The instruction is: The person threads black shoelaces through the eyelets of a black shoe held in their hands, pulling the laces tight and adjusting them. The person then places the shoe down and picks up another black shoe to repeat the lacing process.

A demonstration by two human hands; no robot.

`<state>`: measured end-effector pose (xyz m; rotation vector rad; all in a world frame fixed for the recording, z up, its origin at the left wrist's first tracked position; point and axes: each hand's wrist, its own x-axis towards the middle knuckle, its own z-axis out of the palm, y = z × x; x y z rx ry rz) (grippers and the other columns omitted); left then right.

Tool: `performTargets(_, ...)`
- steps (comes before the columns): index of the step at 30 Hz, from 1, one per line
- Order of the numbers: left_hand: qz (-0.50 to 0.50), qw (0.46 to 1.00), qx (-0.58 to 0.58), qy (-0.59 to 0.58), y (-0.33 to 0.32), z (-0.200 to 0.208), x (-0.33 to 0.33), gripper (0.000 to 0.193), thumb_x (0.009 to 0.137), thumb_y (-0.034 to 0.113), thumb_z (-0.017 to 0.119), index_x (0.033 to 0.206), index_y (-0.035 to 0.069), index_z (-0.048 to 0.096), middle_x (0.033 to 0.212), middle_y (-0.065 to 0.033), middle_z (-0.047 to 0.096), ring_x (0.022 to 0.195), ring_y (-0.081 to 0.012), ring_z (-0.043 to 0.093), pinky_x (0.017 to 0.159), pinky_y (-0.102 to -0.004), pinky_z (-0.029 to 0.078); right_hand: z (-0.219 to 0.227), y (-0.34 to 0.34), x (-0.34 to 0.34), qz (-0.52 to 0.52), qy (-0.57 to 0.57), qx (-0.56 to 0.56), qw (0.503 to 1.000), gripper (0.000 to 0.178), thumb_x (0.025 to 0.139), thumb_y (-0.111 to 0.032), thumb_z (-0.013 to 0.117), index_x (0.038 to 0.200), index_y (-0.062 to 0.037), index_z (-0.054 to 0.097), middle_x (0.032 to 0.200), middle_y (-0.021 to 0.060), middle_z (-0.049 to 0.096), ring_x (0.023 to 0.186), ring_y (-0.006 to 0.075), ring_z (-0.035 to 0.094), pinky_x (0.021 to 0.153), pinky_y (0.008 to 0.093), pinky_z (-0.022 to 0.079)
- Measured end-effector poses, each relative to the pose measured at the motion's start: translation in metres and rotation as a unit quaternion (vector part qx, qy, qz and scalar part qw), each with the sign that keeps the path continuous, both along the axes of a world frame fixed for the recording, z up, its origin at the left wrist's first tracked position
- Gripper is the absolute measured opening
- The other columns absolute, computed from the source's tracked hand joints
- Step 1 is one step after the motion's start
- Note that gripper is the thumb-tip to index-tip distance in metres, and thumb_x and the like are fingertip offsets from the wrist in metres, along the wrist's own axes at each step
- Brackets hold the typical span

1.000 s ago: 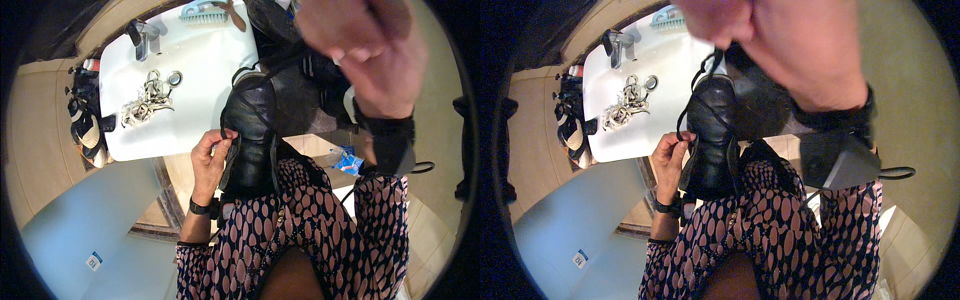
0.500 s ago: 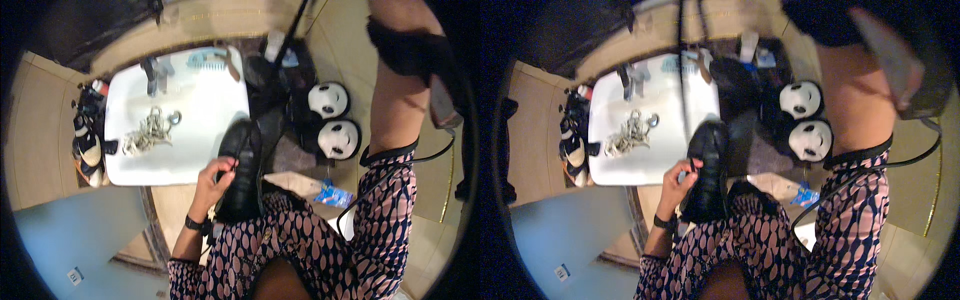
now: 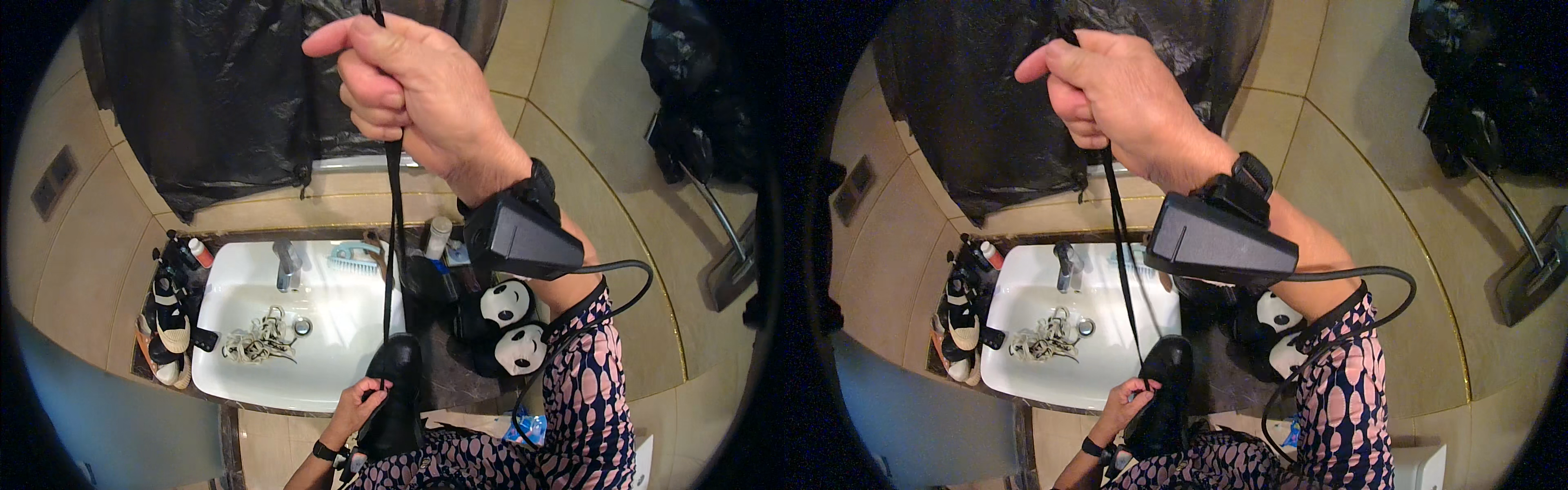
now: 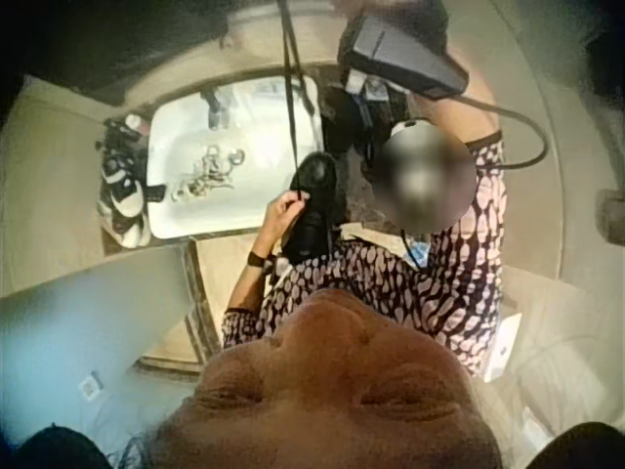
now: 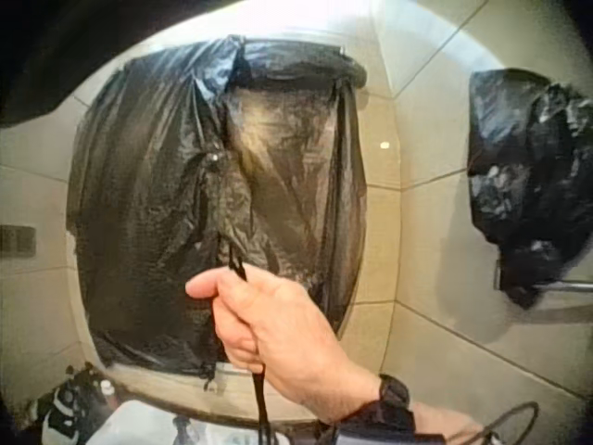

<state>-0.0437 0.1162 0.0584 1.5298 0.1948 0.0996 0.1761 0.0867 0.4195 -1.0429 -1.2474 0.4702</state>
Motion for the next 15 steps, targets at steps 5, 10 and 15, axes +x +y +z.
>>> performTargets(5,0.035,0.994,0.049,-0.092,-0.006,0.006,0.000,0.006,0.082,0.004,0.062,0.083,0.001,0.056,0.099,-0.0112,0.064,0.091,-0.0186,0.059,0.081,-0.0286,0.046,-0.006,-0.001,-0.007,-0.039,-0.005,-0.019,0.999,0.032,0.099,-0.023,0.038,0.105,0.0034,0.055,0.056,-0.0046,0.037,0.045,0.0034,0.028,0.041,0.0196,0.024)
performTargets(10,0.078,0.979,0.140,-0.124,-0.007,0.004,-0.010,0.007,0.080,0.002,0.062,0.084,0.003,0.056,0.097,-0.0112,0.062,0.090,-0.0229,0.059,0.080,-0.0322,0.046,-0.020,0.000,-0.003,-0.034,0.017,-0.036,0.999,0.026,0.094,-0.022,0.045,0.096,0.0013,0.057,0.055,-0.0043,0.041,0.046,0.0036,0.033,0.042,0.0210,0.028)
performTargets(15,0.076,0.984,0.087,-0.132,-0.012,0.005,-0.007,0.003,0.083,0.000,0.055,0.086,0.001,0.055,0.095,-0.0116,0.063,0.089,-0.0229,0.060,0.080,-0.0311,0.047,-0.028,-0.003,0.002,-0.057,-0.019,-0.059,0.996,0.031,0.095,-0.027,0.044,0.094,0.0016,0.057,0.056,-0.0034,0.042,0.048,0.0052,0.035,0.045,0.0220,0.031)
